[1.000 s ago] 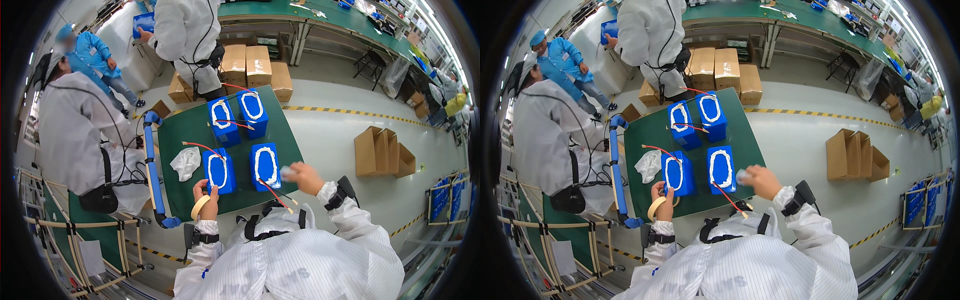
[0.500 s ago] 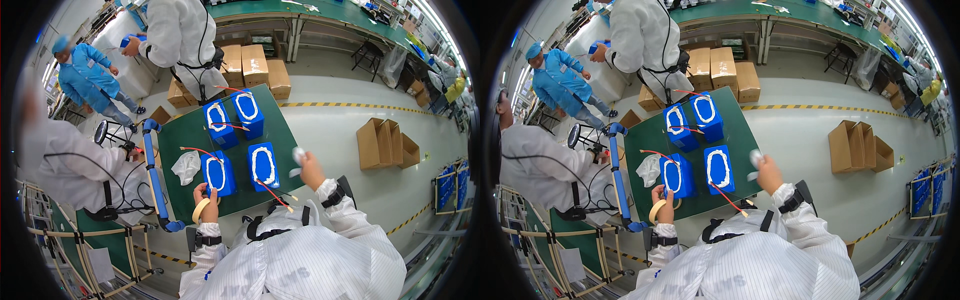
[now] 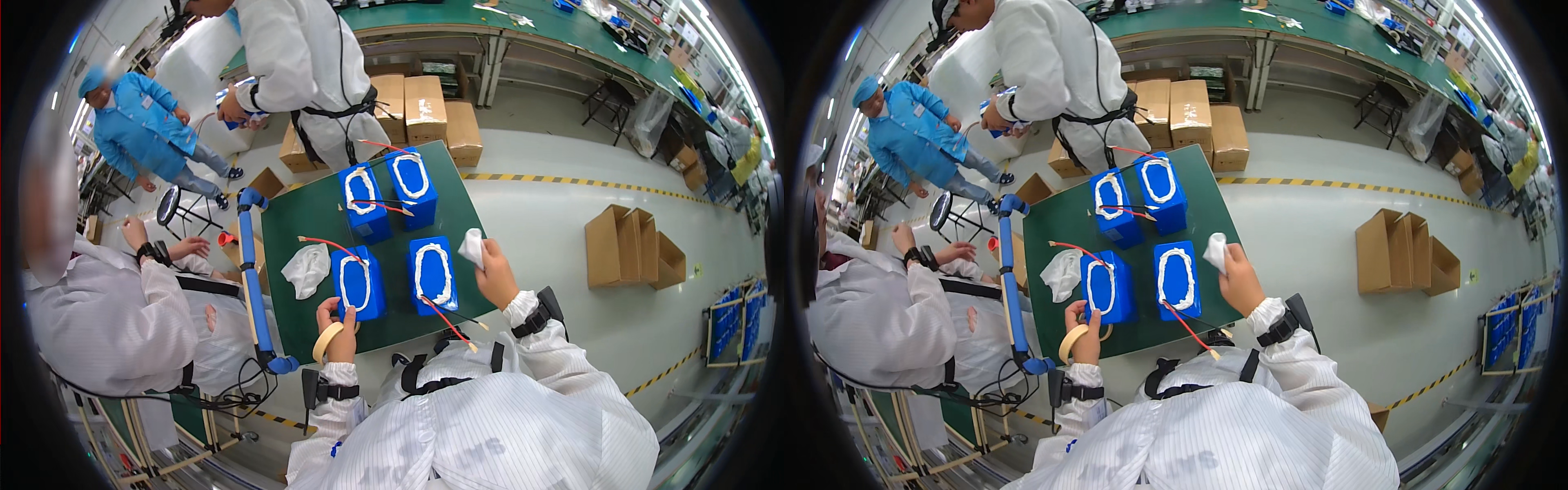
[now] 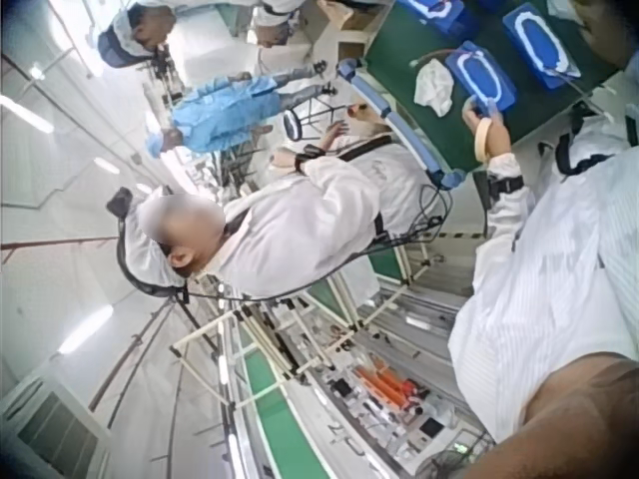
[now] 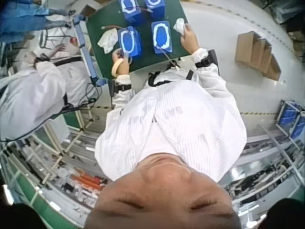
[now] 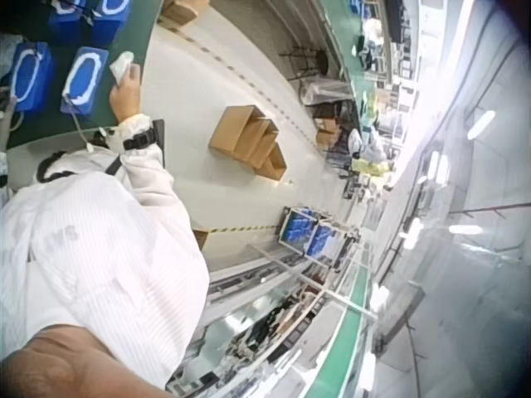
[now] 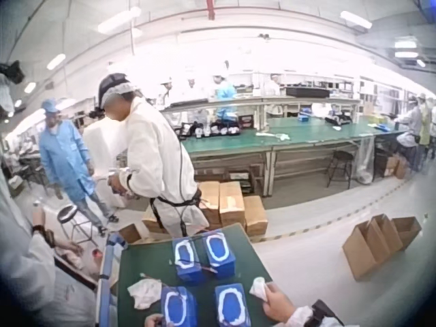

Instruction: Apply white tape to the top of blue industrial battery packs in a factory setting.

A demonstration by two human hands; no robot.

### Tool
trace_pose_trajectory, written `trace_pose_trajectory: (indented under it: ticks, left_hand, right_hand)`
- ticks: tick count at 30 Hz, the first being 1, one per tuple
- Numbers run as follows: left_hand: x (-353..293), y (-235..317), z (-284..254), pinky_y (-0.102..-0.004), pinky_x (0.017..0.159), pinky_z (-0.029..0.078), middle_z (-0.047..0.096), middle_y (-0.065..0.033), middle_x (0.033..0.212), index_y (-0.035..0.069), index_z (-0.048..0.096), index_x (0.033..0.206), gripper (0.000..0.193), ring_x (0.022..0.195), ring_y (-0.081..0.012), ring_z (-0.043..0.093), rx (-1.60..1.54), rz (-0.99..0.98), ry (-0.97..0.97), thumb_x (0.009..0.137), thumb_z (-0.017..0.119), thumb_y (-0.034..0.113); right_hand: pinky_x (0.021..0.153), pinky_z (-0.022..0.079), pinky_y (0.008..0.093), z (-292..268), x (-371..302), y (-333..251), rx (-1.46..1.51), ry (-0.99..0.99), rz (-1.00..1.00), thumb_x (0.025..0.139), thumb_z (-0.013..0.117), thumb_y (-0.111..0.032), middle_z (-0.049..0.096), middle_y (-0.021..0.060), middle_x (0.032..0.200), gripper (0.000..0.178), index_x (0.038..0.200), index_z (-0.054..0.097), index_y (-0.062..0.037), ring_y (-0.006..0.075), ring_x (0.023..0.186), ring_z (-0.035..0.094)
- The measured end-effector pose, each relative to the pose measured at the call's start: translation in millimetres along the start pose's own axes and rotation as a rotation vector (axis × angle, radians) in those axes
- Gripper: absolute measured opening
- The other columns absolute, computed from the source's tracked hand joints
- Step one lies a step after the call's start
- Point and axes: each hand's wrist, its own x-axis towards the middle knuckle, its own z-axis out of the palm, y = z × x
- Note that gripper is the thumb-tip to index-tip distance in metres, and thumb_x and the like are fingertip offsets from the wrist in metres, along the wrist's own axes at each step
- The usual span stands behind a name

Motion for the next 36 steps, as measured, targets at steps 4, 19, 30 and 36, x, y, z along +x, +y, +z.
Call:
trace_pose_trajectory:
  ticks: [4,19,30,36]
  left_hand:
    - [-4,9,-2,-0.0254,0.066,0.041,0.051,-0.0034,0.098,0.007,0.055,0.106,0.033,0.071,-0.0117,0.043,-0.013,0.001,0.015,0.077,0.069,0.01]
    - [-63,-51,-32,-0.0242,0.059,0.038,0.051,-0.0036,0.094,0.008,0.055,0.105,0.037,0.063,-0.0106,0.039,-0.15,-0.065,0.155,0.071,0.069,0.003]
    - [-82,-93,-53,-0.0244,0.061,0.039,0.05,-0.0028,0.095,0.007,0.053,0.106,0.037,0.064,-0.0111,0.038,-0.248,-0.153,0.202,0.072,0.067,0.001]
    - [-80,-111,-61,-0.0254,0.063,0.039,0.05,-0.0019,0.094,0.008,0.054,0.106,0.038,0.065,-0.0122,0.039,-0.258,-0.199,0.234,0.071,0.068,0.002]
  right_hand:
    - [0.079,0.047,0.0419,11,5,8,-0.122,-0.216,-0.219,0.068,0.051,0.009,0.051,0.0213,0.098,0.023,0.091,0.053,0.0065,0.041,0.09,0.053]
    - [0.09,0.041,0.0378,48,94,-63,-0.534,-0.493,-0.532,0.07,0.062,-0.001,0.05,0.0152,0.112,0.031,0.101,0.061,-0.0023,0.0366,0.104,0.046]
    - [0.058,0.049,0.0406,78,49,-87,-0.548,-1.123,-0.829,0.067,0.06,-0.012,0.062,0.0129,0.066,0.01,0.067,0.064,-0.0023,0.0332,0.063,0.061]
    - [0.067,0.049,0.0407,74,68,-137,-0.5,-1.649,-0.313,0.077,0.064,-0.019,0.063,0.0213,0.081,0.025,0.088,0.062,0.0031,0.0379,0.078,0.061]
